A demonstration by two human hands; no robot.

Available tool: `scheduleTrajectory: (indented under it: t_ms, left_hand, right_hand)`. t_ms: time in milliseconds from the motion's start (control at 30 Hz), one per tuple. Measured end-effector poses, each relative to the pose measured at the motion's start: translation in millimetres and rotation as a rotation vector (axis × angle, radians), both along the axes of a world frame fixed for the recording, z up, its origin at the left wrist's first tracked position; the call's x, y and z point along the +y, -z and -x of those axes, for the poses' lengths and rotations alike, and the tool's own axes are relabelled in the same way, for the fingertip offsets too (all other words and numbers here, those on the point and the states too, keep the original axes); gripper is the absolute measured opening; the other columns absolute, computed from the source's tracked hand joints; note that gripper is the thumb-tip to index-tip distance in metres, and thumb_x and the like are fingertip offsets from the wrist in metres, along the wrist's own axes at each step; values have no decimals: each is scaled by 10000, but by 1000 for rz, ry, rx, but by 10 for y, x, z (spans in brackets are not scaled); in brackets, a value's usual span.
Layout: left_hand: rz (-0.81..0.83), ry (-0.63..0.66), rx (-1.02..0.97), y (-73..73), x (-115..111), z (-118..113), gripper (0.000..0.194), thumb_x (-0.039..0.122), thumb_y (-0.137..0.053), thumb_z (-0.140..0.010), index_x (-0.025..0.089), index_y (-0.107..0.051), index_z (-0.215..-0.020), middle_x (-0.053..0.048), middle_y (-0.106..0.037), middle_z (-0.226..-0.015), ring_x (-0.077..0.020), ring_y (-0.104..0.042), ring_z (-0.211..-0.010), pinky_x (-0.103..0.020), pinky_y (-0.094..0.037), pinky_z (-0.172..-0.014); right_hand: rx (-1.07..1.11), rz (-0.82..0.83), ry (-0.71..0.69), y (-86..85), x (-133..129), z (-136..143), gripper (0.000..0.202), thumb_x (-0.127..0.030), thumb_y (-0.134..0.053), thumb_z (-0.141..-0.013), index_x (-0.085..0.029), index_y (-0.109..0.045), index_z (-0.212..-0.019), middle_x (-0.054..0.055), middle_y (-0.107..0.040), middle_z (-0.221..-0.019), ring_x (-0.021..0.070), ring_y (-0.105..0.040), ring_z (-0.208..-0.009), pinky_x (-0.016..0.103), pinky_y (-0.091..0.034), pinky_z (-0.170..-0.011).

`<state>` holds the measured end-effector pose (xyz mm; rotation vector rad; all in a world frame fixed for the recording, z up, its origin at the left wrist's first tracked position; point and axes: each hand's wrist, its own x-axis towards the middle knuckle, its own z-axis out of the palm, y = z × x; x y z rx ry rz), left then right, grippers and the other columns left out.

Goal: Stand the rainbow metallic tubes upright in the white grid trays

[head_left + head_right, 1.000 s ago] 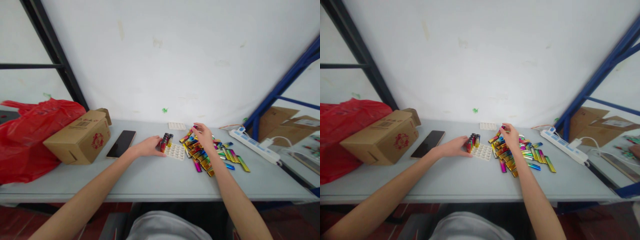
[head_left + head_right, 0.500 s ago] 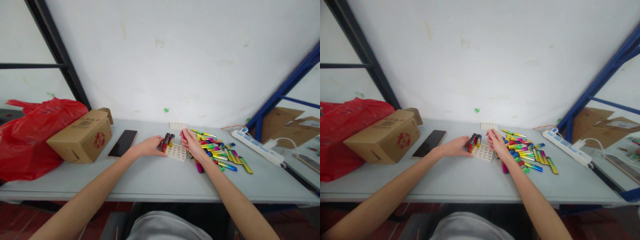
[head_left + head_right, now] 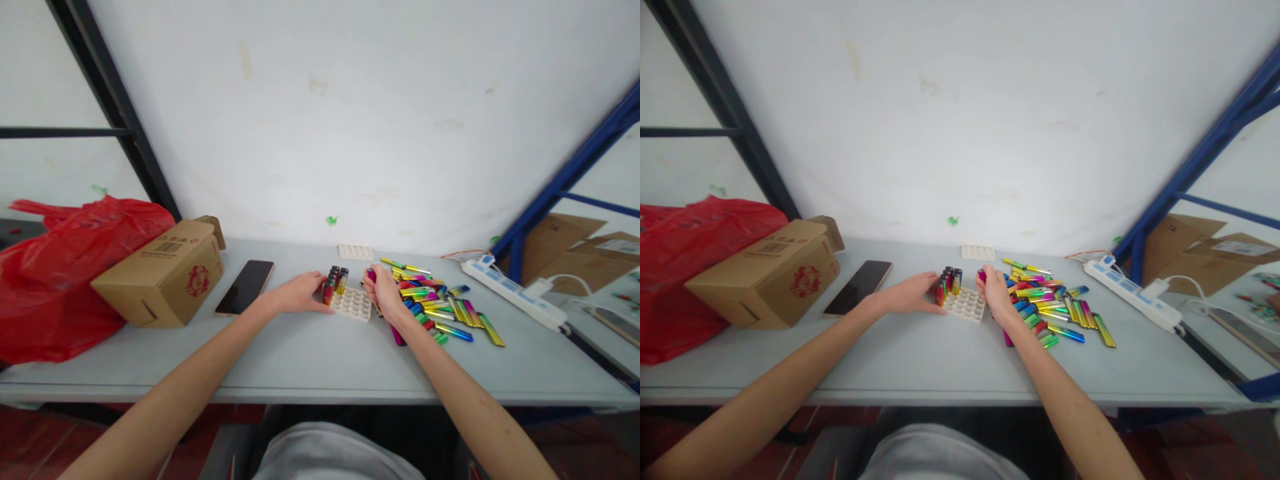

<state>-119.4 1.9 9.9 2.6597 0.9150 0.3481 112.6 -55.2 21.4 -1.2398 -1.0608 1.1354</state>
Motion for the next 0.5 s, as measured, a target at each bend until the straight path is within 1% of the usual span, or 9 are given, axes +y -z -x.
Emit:
scheduleTrajectory:
  t_ms: [100,267,400,500]
  left_hand:
    - [10,-7,-10,1,-3,-2,652,702,-777,-761,150,-674,-1094,-106,-685,-1063,-292,-663,-947,-373,-527,-873]
    - [16,-10,-27,17,4,-2,651,698,-781,-750,153,-689,-1094,-104,-687,-1057,-295,-658,-946,-382,-528,-870]
    - [15,-10,-31,11,1,1,653,706,-777,-744,153,-690,-1080,-98,-680,-1034,-292,-657,-929,-377,-526,-854]
    - [15,-11,-20,3,-2,0,656,718,-769,-749,154,-681,-1074,-98,-676,-1032,-286,-650,-925,-371,-523,-844]
  right_hand:
    - [16,-12,-5,-20,-12,6,495,-485,-466,-918,-241,-348,-504,-73,-232,-452,66,-141,-385,229,-104,-384]
    - [17,-11,-37,-19,-8,2,524,-556,-463,-920,-241,-366,-512,-73,-250,-447,69,-143,-394,233,-125,-389]
    - [-34,-9,-39,36,25,-15,500,-521,-445,-927,-249,-354,-518,-65,-267,-432,79,-156,-386,246,-138,-388]
    - [-106,-47,-31,78,43,-32,478,-490,-445,-928,-247,-382,-522,-55,-291,-422,90,-195,-383,255,-155,-392]
